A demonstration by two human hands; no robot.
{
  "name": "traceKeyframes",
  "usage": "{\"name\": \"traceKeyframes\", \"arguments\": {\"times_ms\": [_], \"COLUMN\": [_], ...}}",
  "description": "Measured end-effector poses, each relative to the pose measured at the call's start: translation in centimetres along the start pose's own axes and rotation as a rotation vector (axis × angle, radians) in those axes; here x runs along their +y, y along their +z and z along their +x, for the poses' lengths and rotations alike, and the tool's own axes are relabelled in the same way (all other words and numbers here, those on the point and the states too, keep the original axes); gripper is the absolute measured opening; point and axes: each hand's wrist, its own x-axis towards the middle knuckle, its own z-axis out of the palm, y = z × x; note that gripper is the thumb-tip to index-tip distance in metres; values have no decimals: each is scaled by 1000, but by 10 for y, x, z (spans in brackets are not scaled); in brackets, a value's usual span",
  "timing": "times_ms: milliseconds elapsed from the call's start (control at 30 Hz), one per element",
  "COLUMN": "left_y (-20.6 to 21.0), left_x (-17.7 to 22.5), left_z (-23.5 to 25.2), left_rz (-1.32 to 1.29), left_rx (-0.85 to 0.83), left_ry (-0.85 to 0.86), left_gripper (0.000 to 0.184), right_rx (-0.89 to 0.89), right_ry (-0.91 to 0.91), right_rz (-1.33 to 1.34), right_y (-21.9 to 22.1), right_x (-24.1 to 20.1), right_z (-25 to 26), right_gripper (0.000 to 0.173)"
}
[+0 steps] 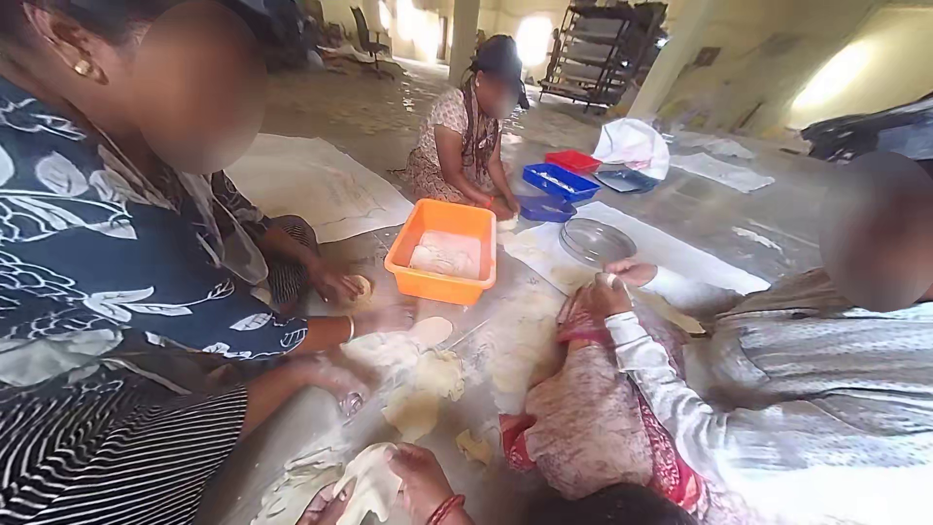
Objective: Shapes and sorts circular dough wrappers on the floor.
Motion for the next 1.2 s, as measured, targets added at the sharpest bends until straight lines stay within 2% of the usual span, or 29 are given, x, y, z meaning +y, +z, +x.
{"name": "traceKeyframes", "arguments": {"times_ms": [200,300,400,467,567,633,700,767,833,1000,1200], "left_y": [-20,-14,-18,-26,-39,-43,-47,-49,-49,-48,-45], "left_x": [-18,-6,-3,1,14,20,24,24,25,23,23], "left_z": [17,11,11,13,16,18,20,21,21,19,19], "left_rz": [-33,-24,62,107,121,72,34,8,-8,-19,0], "left_rx": [62,68,129,253,382,428,453,462,451,440,434], "left_ry": [17,-59,-61,-52,-53,-36,-26,-25,-31,-34,-45], "left_gripper": [7,13,13,16,21,22,23,24,24,23,26], "right_rx": [-3,14,72,104,135,108,24,-160,-301,-206,-216], "right_ry": [-4,9,-45,-194,-506,-592,-634,-484,-294,-338,-277], "right_rz": [27,29,-85,-291,-774,-1069,-1338,-1580,-1692,-1721,-1753], "right_y": [0,1,-5,-10,-18,-16,-13,-15,-17,-24,-31], "right_x": [-2,-8,-19,-26,-33,-31,-11,15,33,48,41], "right_z": [-1,-2,-7,-6,1,2,5,9,11,2,-3], "right_gripper": [31,31,30,27,25,26,24,26,30,33,30]}}
